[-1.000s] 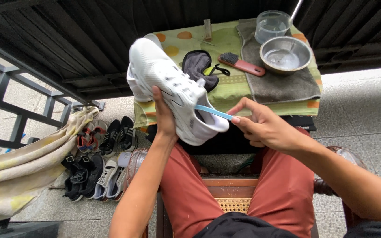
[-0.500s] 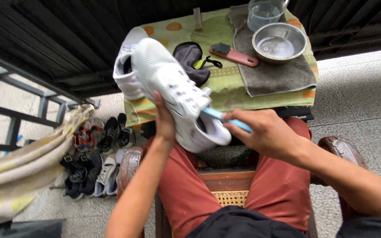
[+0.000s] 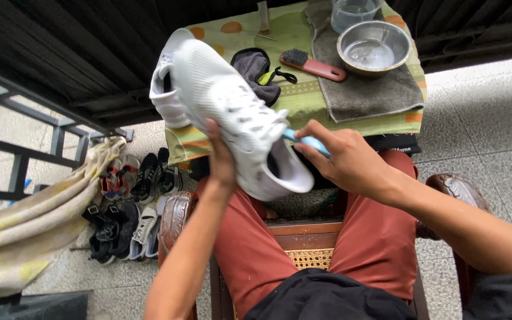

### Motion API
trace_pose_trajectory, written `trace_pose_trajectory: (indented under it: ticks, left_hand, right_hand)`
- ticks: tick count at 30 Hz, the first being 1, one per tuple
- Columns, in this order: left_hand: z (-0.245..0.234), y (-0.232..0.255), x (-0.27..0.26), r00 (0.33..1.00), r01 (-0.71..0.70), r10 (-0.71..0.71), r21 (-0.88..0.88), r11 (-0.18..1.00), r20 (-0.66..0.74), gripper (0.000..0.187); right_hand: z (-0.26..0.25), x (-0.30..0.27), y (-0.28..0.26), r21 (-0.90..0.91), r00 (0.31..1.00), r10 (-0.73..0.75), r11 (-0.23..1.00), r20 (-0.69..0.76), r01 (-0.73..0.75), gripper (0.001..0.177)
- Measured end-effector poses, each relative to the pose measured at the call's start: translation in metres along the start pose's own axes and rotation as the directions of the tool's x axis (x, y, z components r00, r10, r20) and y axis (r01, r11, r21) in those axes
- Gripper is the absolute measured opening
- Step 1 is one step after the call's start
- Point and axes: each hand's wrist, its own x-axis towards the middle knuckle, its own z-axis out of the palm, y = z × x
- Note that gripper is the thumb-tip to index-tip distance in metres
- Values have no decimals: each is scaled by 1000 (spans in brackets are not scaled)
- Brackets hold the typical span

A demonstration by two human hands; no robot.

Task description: The person cleans a white sneaker by repeatedly scrubbing the interior and upper with a blue brush dipped in water. The person removes the insole, scrubs the insole separately, and continues scrubbing the shoe interior and exterior throughout the clip.

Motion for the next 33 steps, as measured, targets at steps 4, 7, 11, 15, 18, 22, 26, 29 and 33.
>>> trace_pose_trajectory:
  ticks: [4, 7, 11, 15, 18, 22, 26, 29, 33]
  left_hand:
    - [0, 6, 1, 998, 27, -32, -99, 995, -49, 95]
    - [-20, 3, 18, 994, -65, 52, -144, 987, -94, 114]
    - [-21, 1, 18, 992, 41, -48, -62, 997, -118, 116]
    - [-22, -25, 18, 993, 38, -55, -164, 986, -102, 116]
    - [-26, -39, 24, 998, 41, -47, -135, 990, -43, 112]
    - [-19, -9, 16, 984, 61, -82, -137, 989, -160, 121]
    - [-19, -50, 13, 986, -153, 148, -68, 986, -73, 107]
    - [-50, -115, 34, 971, -213, 217, -52, 976, 98, 91]
    - [-50, -5, 6, 885, 59, 204, -535, 843, 419, 116]
  right_hand:
    - [-28, -8, -13, 53, 984, 120, 990, 131, -127, 12]
    - [-45, -9, -25, 128, 922, 222, 953, 319, -274, 10]
    - [-40, -6, -26, 185, 979, 98, 974, 177, -131, 11]
    - [-49, -14, -29, 78, 983, 19, 996, 181, -33, 11]
    - [-8, -2, -7, 97, 999, -32, 995, -34, 35, 12]
    - [-44, -15, -29, 158, 982, 25, 986, 187, -55, 11]
    - [-10, -4, -10, 204, 999, -34, 978, -39, 42, 13]
    - [8, -5, 4, 267, 974, -14, 961, -226, 76, 18]
    - [-32, -10, 35, 484, 958, -91, 847, -272, 218, 26]
